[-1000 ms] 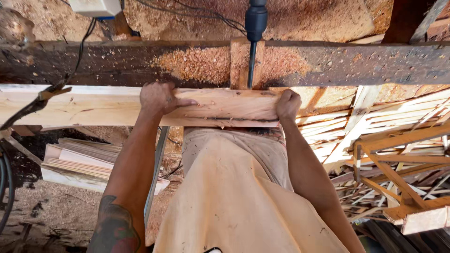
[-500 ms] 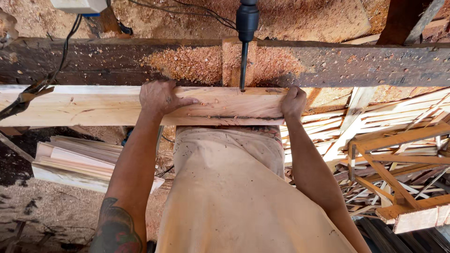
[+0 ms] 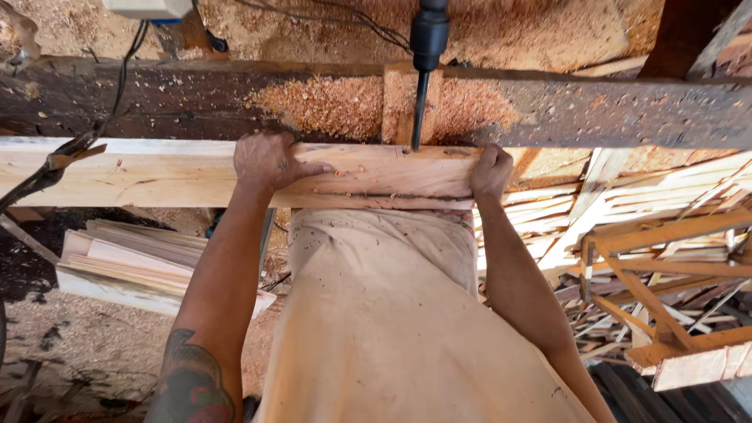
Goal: The person holds a wood plank against a vertical drill bit to create holes, moves the plank to several positions for further drilling, and turns the plank over to bore from the opposite side.
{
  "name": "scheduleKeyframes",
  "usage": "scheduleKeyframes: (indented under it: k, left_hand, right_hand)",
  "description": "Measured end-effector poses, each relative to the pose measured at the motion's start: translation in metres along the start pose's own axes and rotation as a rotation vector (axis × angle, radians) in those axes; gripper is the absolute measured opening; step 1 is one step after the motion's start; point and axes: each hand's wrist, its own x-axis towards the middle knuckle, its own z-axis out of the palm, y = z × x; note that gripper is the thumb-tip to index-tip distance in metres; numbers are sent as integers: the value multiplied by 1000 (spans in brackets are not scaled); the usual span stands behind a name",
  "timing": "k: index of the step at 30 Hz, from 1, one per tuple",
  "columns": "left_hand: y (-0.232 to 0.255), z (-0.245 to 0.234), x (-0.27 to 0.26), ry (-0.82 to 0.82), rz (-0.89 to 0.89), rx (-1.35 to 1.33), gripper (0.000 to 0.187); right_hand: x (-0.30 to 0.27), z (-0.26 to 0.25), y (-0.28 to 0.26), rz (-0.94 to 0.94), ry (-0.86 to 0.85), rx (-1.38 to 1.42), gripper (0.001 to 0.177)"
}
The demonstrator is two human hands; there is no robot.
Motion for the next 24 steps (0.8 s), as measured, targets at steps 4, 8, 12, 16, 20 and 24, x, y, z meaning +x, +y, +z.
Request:
scheduleKeyframes:
  k: [4, 8, 12, 16, 20, 24]
  left_hand:
    - [11, 17, 6, 38, 14, -54, 85]
    - [75, 41, 22, 324, 41, -214, 70]
    - [83, 42, 25, 416, 1, -262, 59]
    - [83, 41, 24, 422, -11, -289, 52]
    - [82, 38, 26, 518, 8, -268, 47]
    - [82, 39, 30, 437, -27, -291, 49]
  right_hand:
    - [0, 2, -1, 94, -17, 4, 37]
    - [-3, -3, 2, 51, -7, -41, 35]
    - [2, -2, 0, -19, -22, 13, 36]
    - [4, -4, -2, 29, -45, -7, 33]
    - [5, -4, -2, 77, -55, -28, 31]
    - [6, -8, -9, 25, -82, -42, 30]
